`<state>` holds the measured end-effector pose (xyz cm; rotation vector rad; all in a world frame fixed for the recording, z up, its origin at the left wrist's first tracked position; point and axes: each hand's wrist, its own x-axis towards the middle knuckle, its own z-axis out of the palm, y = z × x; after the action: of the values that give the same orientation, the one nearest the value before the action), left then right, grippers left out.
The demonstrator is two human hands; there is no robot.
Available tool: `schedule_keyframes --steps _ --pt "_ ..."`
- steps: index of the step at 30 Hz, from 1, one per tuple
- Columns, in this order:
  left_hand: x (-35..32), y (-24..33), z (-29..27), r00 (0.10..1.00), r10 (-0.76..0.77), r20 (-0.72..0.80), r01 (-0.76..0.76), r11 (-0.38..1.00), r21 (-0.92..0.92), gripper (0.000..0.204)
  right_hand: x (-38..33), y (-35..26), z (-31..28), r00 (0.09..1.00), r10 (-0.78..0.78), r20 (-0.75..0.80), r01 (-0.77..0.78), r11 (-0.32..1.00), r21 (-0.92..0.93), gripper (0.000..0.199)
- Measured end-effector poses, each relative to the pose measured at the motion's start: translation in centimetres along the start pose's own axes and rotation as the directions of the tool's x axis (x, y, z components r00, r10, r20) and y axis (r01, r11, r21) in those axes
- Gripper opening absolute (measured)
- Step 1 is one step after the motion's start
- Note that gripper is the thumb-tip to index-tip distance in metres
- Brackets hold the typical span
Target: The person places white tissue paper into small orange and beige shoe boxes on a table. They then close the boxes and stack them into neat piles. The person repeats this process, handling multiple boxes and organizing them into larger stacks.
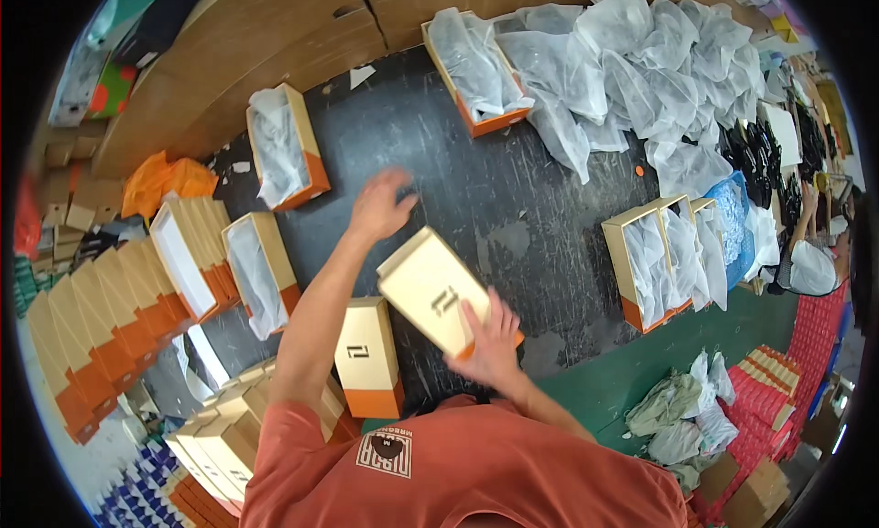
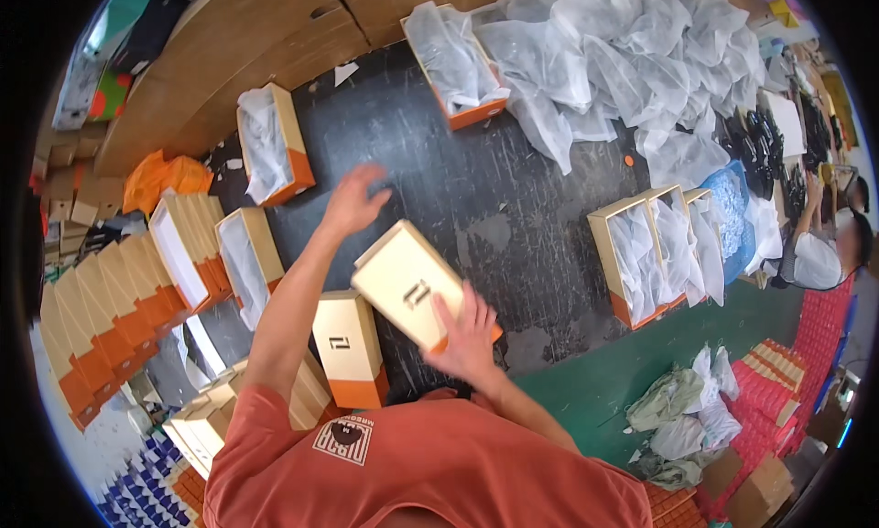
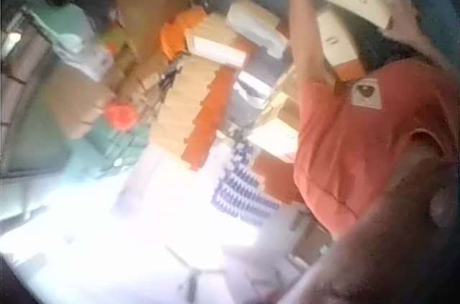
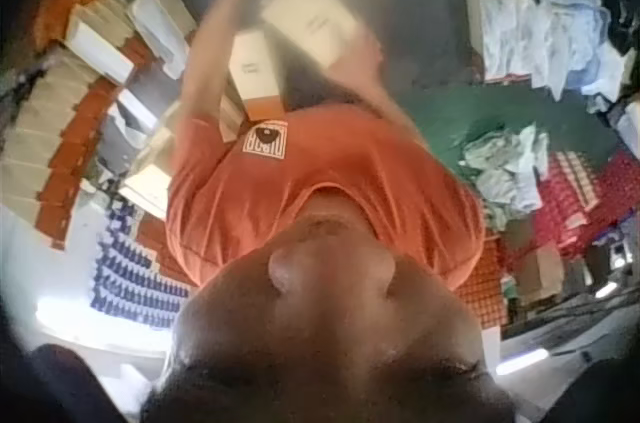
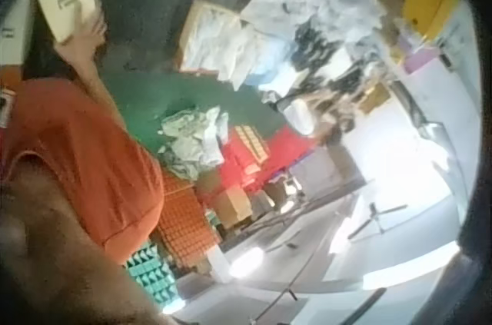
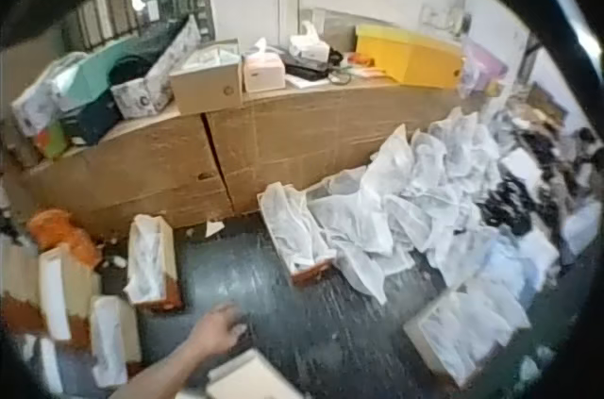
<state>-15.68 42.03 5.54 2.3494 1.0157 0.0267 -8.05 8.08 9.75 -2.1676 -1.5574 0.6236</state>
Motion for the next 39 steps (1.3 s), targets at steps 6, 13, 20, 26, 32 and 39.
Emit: schedule_keyframes --steps 6,13,20,26,32,39 --pt "12.7 10.1 3.6 0.953 0.243 -0.183 -0.165 0.917 0.362 0.046 -4.3 4.8 -4.4 0.999 0.028 -0.046 -0.005 0.902 0.432 0.138" --pt "-3.4 17.5 9.9 0.891 0.393 0.228 -0.399 0.917 -0.024 0.043 -2.4 16.1 -5.9 0.86 0.503 -0.089 -0.275 0.603 0.749 0.118" --pt "-6.9 11.5 11.6 0.897 0.345 0.278 -0.396 0.905 0.154 0.034 -11.0 12.0 -4.5 0.987 0.159 -0.017 -0.16 0.98 -0.12 0.121" --pt "-4.6 15.6 4.2 0.994 0.07 -0.078 -0.084 0.978 -0.189 0.039 -11.2 10.9 -3.8 0.975 0.218 -0.043 -0.222 0.953 -0.208 0.115" --pt "-1.7 14.4 9.3 0.951 -0.308 0.035 0.309 0.951 -0.029 0.05 3.0 6.2 -4.6 0.961 0.271 0.054 -0.253 0.941 -0.224 0.116" --pt "-6.4 10.7 6.7 0.919 -0.053 -0.391 0.006 0.993 -0.119 0.042 3.1 7.9 -5.1 0.974 0.198 0.11 -0.166 0.954 -0.249 0.128"
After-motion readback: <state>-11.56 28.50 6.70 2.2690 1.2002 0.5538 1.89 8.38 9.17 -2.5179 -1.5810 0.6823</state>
